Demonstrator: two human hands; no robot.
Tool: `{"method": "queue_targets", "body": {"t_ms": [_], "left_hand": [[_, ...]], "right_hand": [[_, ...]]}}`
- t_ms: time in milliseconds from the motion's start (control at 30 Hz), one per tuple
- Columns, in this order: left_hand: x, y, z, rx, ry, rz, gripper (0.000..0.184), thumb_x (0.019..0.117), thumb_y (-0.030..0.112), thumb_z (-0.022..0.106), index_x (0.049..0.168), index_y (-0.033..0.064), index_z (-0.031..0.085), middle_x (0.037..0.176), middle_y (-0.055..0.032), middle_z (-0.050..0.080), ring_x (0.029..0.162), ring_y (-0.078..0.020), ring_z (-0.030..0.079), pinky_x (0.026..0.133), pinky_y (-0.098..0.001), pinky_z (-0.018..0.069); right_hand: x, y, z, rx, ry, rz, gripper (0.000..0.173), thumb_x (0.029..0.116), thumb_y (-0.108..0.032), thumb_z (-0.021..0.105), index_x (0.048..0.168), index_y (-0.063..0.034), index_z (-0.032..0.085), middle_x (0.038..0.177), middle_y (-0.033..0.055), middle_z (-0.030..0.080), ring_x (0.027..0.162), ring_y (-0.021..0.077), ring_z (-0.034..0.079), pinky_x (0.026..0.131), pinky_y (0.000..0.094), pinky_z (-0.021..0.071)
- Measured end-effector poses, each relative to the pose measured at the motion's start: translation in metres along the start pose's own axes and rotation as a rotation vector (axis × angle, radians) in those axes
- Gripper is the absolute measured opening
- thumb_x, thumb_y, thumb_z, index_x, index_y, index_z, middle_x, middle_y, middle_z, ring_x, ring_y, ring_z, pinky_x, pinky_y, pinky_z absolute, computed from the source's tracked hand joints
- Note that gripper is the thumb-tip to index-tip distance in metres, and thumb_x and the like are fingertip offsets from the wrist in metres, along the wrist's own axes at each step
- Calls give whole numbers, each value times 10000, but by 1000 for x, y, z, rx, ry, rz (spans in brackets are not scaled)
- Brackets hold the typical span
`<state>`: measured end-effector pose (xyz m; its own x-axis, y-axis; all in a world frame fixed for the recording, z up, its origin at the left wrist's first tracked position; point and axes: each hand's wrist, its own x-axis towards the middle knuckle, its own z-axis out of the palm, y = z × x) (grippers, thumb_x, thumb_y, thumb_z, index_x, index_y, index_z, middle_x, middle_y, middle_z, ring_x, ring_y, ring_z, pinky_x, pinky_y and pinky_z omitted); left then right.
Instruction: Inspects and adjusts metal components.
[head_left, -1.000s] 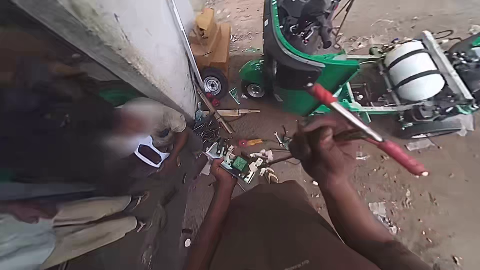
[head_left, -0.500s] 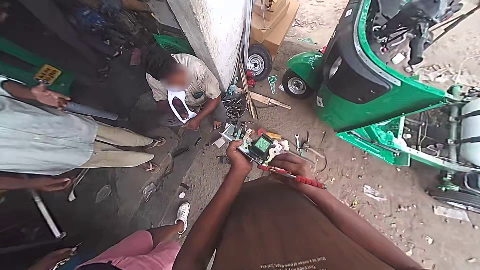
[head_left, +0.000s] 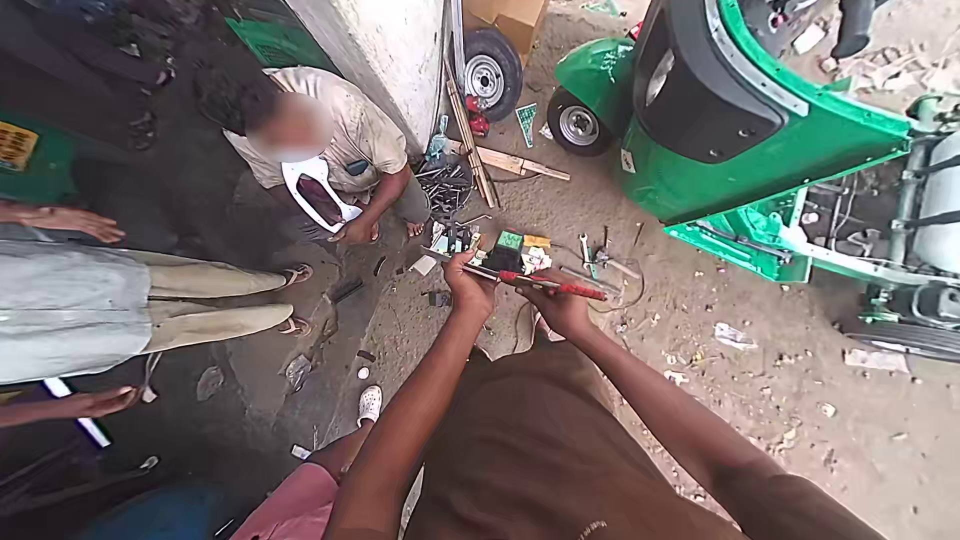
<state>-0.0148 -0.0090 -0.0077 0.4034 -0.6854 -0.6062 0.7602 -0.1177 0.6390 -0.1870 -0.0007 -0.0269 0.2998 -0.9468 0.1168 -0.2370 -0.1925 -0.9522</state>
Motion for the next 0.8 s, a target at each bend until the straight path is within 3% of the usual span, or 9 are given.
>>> {"method": "queue_targets", "body": {"t_ms": [67, 167, 200, 267, 333, 400, 600, 700, 800], "left_hand": [[32, -15, 7, 41, 47, -56, 417, 985, 321, 451, 1325, 117, 580, 1201, -149, 664, 999, -303, 674, 782, -530, 569], [84, -36, 7, 191, 50, -228, 557, 992, 452, 536, 1448, 141, 458, 1379, -194, 572, 1160, -404, 624, 883, -666, 535], [100, -39, 7, 281, 48, -296, 607, 997, 474, 543, 1500, 160, 415, 1442, -201, 535, 1191, -424, 618, 893, -669, 546], [130, -37, 14, 440, 39, -372, 638, 1012, 426, 564, 1568, 229, 320, 1558, -199, 411, 1238, -452, 579, 875, -655, 554], [142, -31, 12, 524, 20, -328, 709, 1030, 334, 569, 1622, 318, 179, 1601, -185, 347, 1269, -470, 558, 857, -675, 559], [140, -22, 6, 564, 27, -236, 687, 1018, 285, 589, 1610, 323, 240, 1541, -154, 461, 1215, -447, 619, 821, -663, 584], [91, 10, -63, 774, 133, -112, 416, 1055, 190, 545, 1459, 175, 446, 1294, -111, 656, 992, -315, 720, 775, -527, 621], [75, 24, -85, 849, 121, -20, 376, 1046, 144, 579, 1414, 124, 510, 1227, -123, 697, 952, -289, 736, 758, -475, 631], [79, 33, -78, 985, -88, 156, 425, 1008, 133, 625, 1413, 73, 511, 1221, -126, 685, 1013, -235, 711, 855, -425, 610]], "right_hand": [[16, 24, 0, 3, 16, 101, 133, 877, -161, 816, 969, -75, 772, 904, 22, 747, 771, 92, 681, 748, 341, 594], [52, 79, 2, 92, 108, 311, 124, 914, -156, 768, 992, -60, 759, 879, 46, 760, 797, 136, 719, 794, 421, 619], [68, 103, 3, 140, 151, 441, 133, 932, -189, 743, 938, -56, 742, 794, 30, 723, 709, 121, 675, 715, 391, 590], [105, 154, 3, 323, 225, 720, 179, 969, -219, 706, 899, -58, 670, 607, -19, 500, 468, 76, 399, 453, 277, 364], [132, 198, -5, 467, 260, 956, 146, 985, -205, 679, 916, -82, 637, 595, -27, 461, 419, 68, 329, 390, 239, 296], [151, 235, -14, 463, 275, 1096, 121, 975, -194, 683, 938, -92, 631, 637, -16, 503, 431, 69, 350, 390, 232, 307], [164, 282, -29, 309, 224, 1191, 113, 958, -212, 695, 953, -110, 648, 660, -13, 528, 442, 70, 356, 403, 239, 313], [165, 262, -37, 291, 170, 1134, 115, 961, -216, 689, 905, -122, 653, 635, -33, 506, 440, 63, 333, 408, 239, 297], [170, 224, -52, 253, 72, 1033, 135, 959, -201, 680, 857, -117, 652, 596, -43, 488, 422, 57, 340, 396, 230, 303]]}}
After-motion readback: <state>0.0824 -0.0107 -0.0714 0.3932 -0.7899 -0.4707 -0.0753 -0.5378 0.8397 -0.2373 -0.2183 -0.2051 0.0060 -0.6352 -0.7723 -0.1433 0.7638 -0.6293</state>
